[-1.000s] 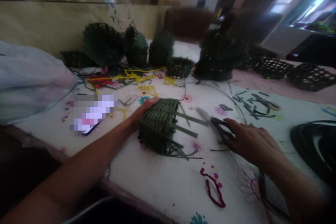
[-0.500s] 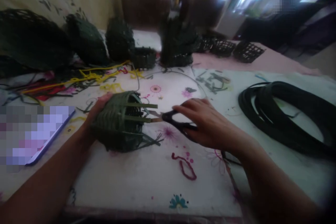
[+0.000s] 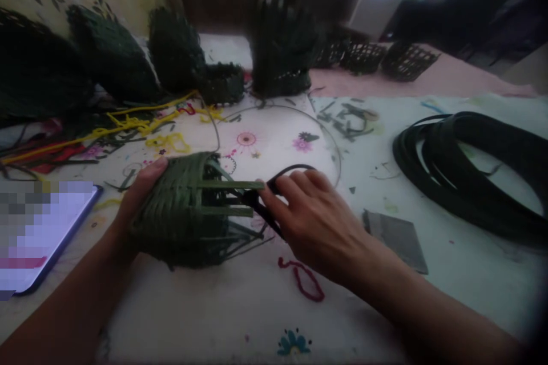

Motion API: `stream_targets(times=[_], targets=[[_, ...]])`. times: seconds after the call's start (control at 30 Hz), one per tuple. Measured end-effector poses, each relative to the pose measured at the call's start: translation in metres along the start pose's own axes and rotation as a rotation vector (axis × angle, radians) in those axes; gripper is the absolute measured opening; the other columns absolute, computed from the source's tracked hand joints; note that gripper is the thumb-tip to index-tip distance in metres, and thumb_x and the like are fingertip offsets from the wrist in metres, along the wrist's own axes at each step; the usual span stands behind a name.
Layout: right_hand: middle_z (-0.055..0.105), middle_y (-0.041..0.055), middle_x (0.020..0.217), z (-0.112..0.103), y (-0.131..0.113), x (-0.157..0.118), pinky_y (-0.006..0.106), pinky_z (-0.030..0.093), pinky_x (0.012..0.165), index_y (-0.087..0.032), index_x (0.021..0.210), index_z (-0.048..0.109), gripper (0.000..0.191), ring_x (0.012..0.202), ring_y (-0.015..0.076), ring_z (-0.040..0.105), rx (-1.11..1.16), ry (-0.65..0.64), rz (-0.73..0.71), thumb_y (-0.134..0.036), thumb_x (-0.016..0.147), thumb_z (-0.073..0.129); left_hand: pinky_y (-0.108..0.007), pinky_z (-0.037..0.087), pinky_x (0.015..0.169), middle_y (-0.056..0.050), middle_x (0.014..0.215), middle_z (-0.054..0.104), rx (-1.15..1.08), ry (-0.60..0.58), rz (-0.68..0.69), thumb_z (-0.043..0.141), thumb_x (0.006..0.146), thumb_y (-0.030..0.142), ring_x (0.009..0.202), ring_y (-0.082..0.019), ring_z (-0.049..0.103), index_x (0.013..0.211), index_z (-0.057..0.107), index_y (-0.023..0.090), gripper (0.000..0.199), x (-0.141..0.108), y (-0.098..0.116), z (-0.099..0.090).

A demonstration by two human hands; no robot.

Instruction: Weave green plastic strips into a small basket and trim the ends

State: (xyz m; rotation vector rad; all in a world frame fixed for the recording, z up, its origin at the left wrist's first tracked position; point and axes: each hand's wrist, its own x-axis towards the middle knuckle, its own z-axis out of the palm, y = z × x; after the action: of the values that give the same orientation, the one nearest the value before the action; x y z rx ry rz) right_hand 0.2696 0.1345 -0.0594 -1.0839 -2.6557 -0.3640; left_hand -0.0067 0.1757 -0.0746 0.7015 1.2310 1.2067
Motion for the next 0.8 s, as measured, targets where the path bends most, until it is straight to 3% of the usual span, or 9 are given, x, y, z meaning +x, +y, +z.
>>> stream_targets(times=[0.23, 0.37, 0.5, 0.67, 0.8], targets=[[0.057, 0.0120, 0.092, -0.017, -0.013, -0.005, 0.040, 0.037, 0.083, -0.011, 0.113, 0.063, 0.030, 0.086, 0.0269, 0.047, -0.014, -0.041, 0.045, -0.002, 0.089, 0.049, -0.017, 0.055, 0.055, 0.001, 0.072, 0.072, 0.126, -0.093, 0.100, 0.059, 0.089, 0.028, 0.057, -0.011, 0.063, 0.090, 0.072, 0.017, 0.017, -0.015, -0.001, 0.014], [0.057, 0.0113, 0.090, -0.021, -0.020, -0.011, 0.041, 0.036, 0.083, -0.014, 0.109, 0.063, 0.029, 0.085, 0.0274, 0.045, -0.034, -0.024, 0.041, -0.001, 0.088, 0.047, -0.016, 0.053, 0.054, 0.002, 0.067, 0.069, 0.131, -0.052, 0.118, 0.056, 0.091, 0.026, 0.055, -0.010, 0.061, 0.086, 0.072, 0.016, 0.019, -0.023, 0.000, 0.021], [0.056, 0.0111, 0.090, -0.027, -0.026, -0.015, 0.042, 0.036, 0.081, -0.015, 0.107, 0.063, 0.024, 0.084, 0.0276, 0.044, -0.050, -0.024, 0.066, -0.005, 0.091, 0.048, -0.020, 0.053, 0.051, 0.002, 0.067, 0.069, 0.141, -0.024, 0.085, 0.059, 0.090, 0.036, 0.052, -0.012, 0.059, 0.093, 0.072, 0.016, 0.024, -0.028, 0.002, 0.021], [0.055, 0.0104, 0.086, -0.035, -0.032, -0.017, 0.042, 0.036, 0.080, -0.015, 0.106, 0.063, 0.024, 0.082, 0.0264, 0.044, -0.073, -0.025, 0.069, -0.005, 0.094, 0.046, -0.018, 0.043, 0.041, 0.004, 0.056, 0.060, 0.215, -0.085, 0.127, 0.059, 0.088, 0.030, 0.044, -0.009, 0.051, 0.071, 0.064, 0.017, 0.023, -0.033, 0.005, 0.021], [0.056, 0.0101, 0.088, -0.040, -0.034, -0.018, 0.042, 0.037, 0.084, -0.015, 0.110, 0.063, 0.025, 0.084, 0.0257, 0.045, -0.088, -0.024, 0.060, -0.004, 0.094, 0.046, -0.021, 0.044, 0.046, 0.004, 0.059, 0.060, 0.107, -0.062, 0.076, 0.062, 0.089, 0.034, 0.049, -0.010, 0.052, 0.077, 0.064, 0.017, 0.020, -0.034, 0.005, 0.020]])
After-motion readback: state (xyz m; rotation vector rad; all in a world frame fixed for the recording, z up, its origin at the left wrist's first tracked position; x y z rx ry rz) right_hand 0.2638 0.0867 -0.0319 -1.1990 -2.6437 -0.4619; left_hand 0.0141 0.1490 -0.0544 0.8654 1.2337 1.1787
